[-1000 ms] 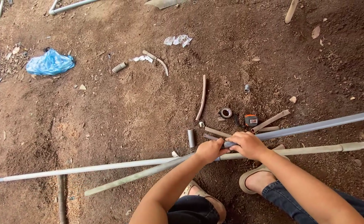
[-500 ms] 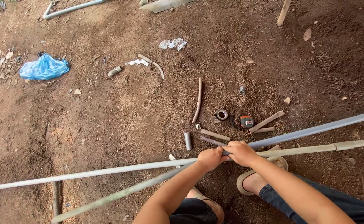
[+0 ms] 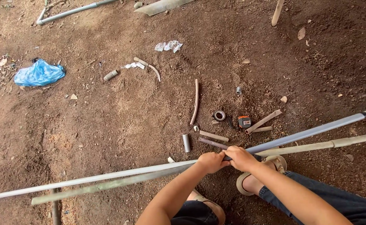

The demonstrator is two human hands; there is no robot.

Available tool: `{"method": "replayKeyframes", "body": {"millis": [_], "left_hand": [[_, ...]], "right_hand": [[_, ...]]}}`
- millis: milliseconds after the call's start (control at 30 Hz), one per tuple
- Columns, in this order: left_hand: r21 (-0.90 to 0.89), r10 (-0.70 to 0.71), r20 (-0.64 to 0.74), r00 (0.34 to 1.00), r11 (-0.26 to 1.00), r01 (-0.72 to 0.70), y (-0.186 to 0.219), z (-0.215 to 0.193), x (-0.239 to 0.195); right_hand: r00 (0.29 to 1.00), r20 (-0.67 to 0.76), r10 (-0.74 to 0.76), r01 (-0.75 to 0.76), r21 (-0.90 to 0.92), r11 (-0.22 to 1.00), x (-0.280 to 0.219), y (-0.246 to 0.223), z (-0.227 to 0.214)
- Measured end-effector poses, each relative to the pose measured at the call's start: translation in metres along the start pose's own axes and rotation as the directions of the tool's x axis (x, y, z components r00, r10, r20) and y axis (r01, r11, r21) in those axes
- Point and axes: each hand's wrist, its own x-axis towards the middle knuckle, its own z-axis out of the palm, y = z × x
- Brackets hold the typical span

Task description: The person assembles a metal pipe structure on the ground. They insert a short pipe segment into a longer pipe, then use a hammer to tap the connection securely. They also use a tape measure to check the length of the pipe assembly.

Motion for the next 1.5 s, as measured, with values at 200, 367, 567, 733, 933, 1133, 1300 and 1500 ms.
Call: {"method": "replayKeyframes", "body": {"millis": [200,367,567,733,933,1133,1300,1500], "left_hand": [[-0.046,-0.049,-0.007,0.999,0.998,0.049,-0.003,0.010,0.015],[-0.141,-0.071,0.002,0.997,0.987,0.070,-0.004,-0.007,0.019],[-0.117,-0.048,0.085,0.995,0.991,0.058,0.002,-0.007,0.013],[-0.127,-0.028,0.166,0.986,0.991,0.049,0.021,-0.031,0.000],[-0.155,-0.018,0.180,0.984,0.987,0.047,0.024,-0.042,-0.006],[-0.128,0.046,0.196,0.980,0.992,-0.022,0.003,-0.003,0.026],[-0.144,0.013,0.147,0.989,0.989,0.008,-0.011,0.018,0.044],[-0.175,-0.035,0.165,0.986,0.982,0.064,0.002,-0.010,0.020]], "right_hand": [[0.992,-0.114,0.059,-0.091,-0.303,0.949,-0.017,-0.030,-0.002],[0.863,-0.468,0.191,-0.224,-0.015,0.974,-0.050,-0.045,0.008],[0.565,-0.110,0.818,-0.185,0.949,0.255,-0.080,-0.030,0.060],[0.716,0.226,0.661,-0.051,0.961,-0.273,-0.060,-0.046,0.033],[0.764,0.195,0.614,0.028,0.942,-0.335,-0.055,-0.066,0.017],[0.765,0.179,0.619,0.068,0.933,-0.354,-0.054,-0.054,0.037],[0.760,0.167,0.628,0.098,0.926,-0.364,-0.049,-0.057,0.037],[0.785,0.162,0.598,0.105,0.917,-0.386,-0.037,-0.043,0.056]]}}
